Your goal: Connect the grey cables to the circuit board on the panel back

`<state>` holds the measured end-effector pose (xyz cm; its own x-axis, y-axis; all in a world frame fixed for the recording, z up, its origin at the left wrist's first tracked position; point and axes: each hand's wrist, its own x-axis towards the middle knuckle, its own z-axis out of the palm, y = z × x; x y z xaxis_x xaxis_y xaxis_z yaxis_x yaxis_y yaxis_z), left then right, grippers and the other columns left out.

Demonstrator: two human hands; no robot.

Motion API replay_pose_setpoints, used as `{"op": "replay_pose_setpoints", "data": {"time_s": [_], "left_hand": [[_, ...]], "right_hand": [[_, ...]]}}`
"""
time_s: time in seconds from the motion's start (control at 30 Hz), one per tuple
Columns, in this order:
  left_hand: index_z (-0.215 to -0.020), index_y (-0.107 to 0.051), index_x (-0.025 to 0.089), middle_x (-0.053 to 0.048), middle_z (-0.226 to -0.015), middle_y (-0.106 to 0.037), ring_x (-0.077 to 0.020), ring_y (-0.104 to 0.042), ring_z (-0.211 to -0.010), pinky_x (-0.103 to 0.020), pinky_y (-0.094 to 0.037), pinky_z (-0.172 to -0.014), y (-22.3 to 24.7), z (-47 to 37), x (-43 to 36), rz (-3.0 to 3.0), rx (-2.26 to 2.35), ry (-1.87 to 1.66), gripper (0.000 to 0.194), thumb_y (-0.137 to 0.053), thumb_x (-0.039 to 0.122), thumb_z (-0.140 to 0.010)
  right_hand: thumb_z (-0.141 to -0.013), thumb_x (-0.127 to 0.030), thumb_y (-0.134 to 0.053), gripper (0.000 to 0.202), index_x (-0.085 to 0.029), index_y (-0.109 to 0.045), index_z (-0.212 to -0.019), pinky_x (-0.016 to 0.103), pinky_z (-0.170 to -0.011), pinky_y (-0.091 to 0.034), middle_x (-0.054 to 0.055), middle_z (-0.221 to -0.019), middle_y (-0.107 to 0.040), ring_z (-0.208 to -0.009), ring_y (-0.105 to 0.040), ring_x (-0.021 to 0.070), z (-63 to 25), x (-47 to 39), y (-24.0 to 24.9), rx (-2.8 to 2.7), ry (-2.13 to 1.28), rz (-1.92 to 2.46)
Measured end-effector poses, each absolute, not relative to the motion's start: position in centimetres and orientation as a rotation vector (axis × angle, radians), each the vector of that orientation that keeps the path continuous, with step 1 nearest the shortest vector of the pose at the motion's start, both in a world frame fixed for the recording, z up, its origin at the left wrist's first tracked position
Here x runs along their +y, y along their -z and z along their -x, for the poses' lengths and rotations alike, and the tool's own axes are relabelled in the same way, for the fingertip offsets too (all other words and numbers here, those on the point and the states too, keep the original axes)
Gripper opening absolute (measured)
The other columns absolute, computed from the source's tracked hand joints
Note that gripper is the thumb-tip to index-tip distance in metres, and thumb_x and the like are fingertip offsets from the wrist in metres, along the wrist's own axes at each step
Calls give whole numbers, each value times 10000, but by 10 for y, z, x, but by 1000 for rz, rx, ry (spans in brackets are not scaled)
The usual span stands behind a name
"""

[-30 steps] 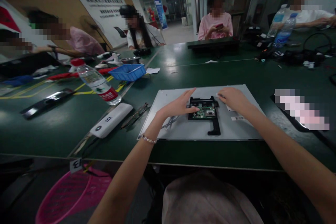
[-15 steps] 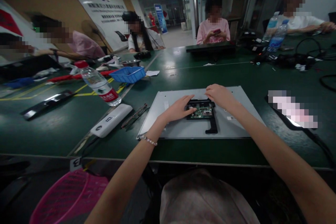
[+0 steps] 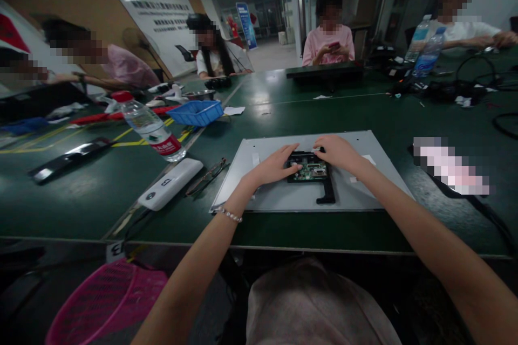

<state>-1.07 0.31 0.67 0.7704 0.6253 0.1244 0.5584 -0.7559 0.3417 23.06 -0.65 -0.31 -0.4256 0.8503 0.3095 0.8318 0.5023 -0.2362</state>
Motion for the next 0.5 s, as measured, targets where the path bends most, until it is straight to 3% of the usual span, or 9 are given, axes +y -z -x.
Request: {"op": "replay_pose_setpoints", "data": {"time_s": [0.23,0.5], "left_hand": [[-1454,-207,149,-141,-1458,-356,-258,-395,-1305,-371,-311,-1081,-9,11,3,-2667,938,-311,690,-365,548,-914],[-1464,-181,169,-126,-1484,-324,-255,-365,-1334,-366,-306,-1084,-11,12,1,-2638,948,-283,694,-371,545,-913]], "right_hand": [[-866,-215,-488,254,-208,-734,-931,400,-842,-492,78,-985,-719,-918,-641,252,-227,-10,6,-2368,25,1447],[-873,-255,-487,258,-231,-725,-971,402,-876,-487,54,-1027,-714,-968,-637,246,-233,-7,10,-2316,-166,1394]]}}
